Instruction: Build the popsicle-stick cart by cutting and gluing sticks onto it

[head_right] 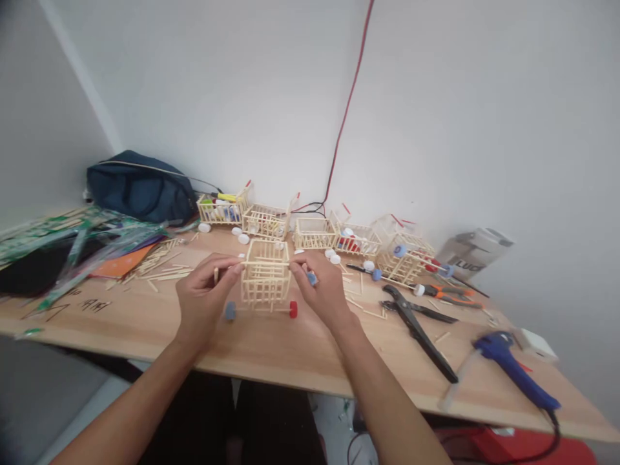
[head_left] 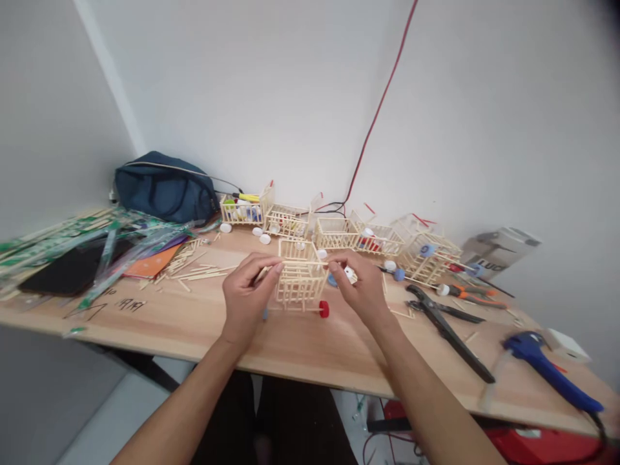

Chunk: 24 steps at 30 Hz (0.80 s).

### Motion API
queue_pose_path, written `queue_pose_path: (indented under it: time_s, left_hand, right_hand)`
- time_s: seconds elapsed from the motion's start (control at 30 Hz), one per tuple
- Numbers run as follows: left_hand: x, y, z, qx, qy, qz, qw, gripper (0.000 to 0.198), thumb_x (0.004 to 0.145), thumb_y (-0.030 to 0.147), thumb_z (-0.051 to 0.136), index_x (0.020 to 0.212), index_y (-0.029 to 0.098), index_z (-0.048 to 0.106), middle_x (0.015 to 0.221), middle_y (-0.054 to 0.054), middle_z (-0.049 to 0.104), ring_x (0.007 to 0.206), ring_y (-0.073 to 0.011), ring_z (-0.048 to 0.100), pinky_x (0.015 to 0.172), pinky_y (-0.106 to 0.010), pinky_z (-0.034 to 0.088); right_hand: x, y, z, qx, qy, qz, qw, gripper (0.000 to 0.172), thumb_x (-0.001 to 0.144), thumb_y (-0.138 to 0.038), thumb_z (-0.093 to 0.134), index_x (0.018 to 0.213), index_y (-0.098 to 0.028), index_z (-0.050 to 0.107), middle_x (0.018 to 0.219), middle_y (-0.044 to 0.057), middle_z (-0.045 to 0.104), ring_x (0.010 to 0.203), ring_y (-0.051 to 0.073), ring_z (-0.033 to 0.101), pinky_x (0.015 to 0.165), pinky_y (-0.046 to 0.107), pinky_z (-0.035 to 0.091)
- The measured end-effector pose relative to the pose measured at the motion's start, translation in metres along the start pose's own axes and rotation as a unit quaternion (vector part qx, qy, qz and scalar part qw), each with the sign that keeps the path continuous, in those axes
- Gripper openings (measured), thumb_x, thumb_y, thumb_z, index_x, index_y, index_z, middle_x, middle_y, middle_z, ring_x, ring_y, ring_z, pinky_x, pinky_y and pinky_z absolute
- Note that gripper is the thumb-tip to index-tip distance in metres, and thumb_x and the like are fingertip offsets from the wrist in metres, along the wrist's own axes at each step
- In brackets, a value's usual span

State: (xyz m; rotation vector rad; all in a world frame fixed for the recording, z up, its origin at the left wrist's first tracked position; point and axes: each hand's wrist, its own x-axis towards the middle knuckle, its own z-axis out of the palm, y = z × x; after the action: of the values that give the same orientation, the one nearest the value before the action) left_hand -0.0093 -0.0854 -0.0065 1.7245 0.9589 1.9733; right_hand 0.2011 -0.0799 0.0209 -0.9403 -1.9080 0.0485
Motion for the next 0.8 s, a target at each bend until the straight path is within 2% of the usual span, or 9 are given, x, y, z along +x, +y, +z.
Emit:
queue_pose_path:
  time_s: [0.17,0.27,0.37,0.43,0.53,0.6,0.67,0.8]
  left_hand:
    - [-0.003,0.0,0.0,-0.03,-0.005,-0.019,0.999,0.009,0.087,0.019,0.068,0.092,0.02,0.075,0.088,-0.002,0.071,0.084,-0.0132,0.065,0.076,-0.024,0.05]
    - [-0.006,0.001,-0.001,-0.061,-0.013,-0.082,0.995,0.018,0.087,0.022,0.067,0.103,0.02,0.074,0.093,-0.003,0.071,0.088,-0.0141,0.066,0.076,-0.024,0.051]
    - [-0.008,0.002,-0.002,-0.078,-0.035,-0.139,0.987,0.017,0.085,0.025,0.067,0.1,0.018,0.072,0.089,-0.002,0.07,0.078,-0.0136,0.065,0.068,-0.023,0.051]
    - [-0.008,0.001,-0.003,-0.067,-0.053,-0.144,0.986,0.013,0.084,0.025,0.066,0.093,0.018,0.071,0.086,-0.002,0.069,0.075,-0.0139,0.064,0.066,-0.023,0.05]
    - [-0.007,-0.001,-0.004,-0.031,-0.059,-0.107,0.992,0.009,0.084,0.025,0.066,0.087,0.017,0.071,0.085,-0.003,0.069,0.082,-0.0163,0.065,0.076,-0.028,0.05]
    - [-0.006,-0.002,-0.004,-0.021,-0.056,-0.086,0.995,0.009,0.085,0.024,0.066,0.086,0.017,0.072,0.085,-0.003,0.07,0.084,-0.0174,0.066,0.082,-0.031,0.05]
    - [-0.005,-0.004,-0.004,-0.024,-0.052,-0.083,0.995,0.01,0.085,0.025,0.067,0.086,0.017,0.073,0.085,-0.004,0.071,0.084,-0.0181,0.066,0.084,-0.032,0.05]
    - [-0.005,-0.006,-0.003,-0.038,-0.048,-0.098,0.993,0.013,0.084,0.029,0.069,0.086,0.018,0.075,0.084,-0.004,0.072,0.084,-0.0186,0.066,0.08,-0.031,0.051]
  right_hand:
    - [-0.001,0.001,0.001,0.008,0.0,0.017,1.0,0.016,0.097,-0.026,0.053,0.084,-0.021,0.062,0.083,0.002,0.068,0.078,0.016,0.062,0.074,0.029,0.044]
    - [-0.003,0.003,0.003,0.021,0.007,0.032,0.999,0.016,0.097,-0.027,0.054,0.084,-0.021,0.062,0.081,0.001,0.066,0.076,0.016,0.06,0.073,0.029,0.043]
    - [-0.005,0.004,0.005,0.052,0.017,0.056,0.997,0.017,0.097,-0.031,0.054,0.085,-0.021,0.062,0.08,0.001,0.065,0.076,0.016,0.059,0.073,0.029,0.044]
    - [-0.005,0.006,0.005,0.078,0.037,0.082,0.993,0.016,0.097,-0.033,0.054,0.087,-0.022,0.062,0.081,0.001,0.066,0.077,0.016,0.061,0.073,0.029,0.045]
    - [-0.004,0.011,-0.001,0.094,0.078,0.12,0.985,0.017,0.096,-0.036,0.054,0.089,-0.022,0.061,0.084,0.001,0.067,0.08,0.016,0.064,0.074,0.028,0.046]
    - [-0.007,0.017,-0.009,0.06,0.072,0.136,0.986,0.019,0.096,-0.037,0.054,0.086,-0.022,0.061,0.082,0.001,0.067,0.08,0.017,0.064,0.074,0.028,0.046]
    - [-0.016,0.023,-0.018,-0.014,0.039,0.152,0.988,0.022,0.095,-0.038,0.053,0.084,-0.021,0.062,0.079,0.002,0.067,0.076,0.017,0.062,0.072,0.029,0.045]
    - [-0.049,0.029,-0.034,-0.143,-0.029,0.197,0.969,0.021,0.092,-0.036,0.052,0.083,-0.02,0.062,0.079,0.003,0.068,0.07,0.018,0.06,0.066,0.031,0.042]
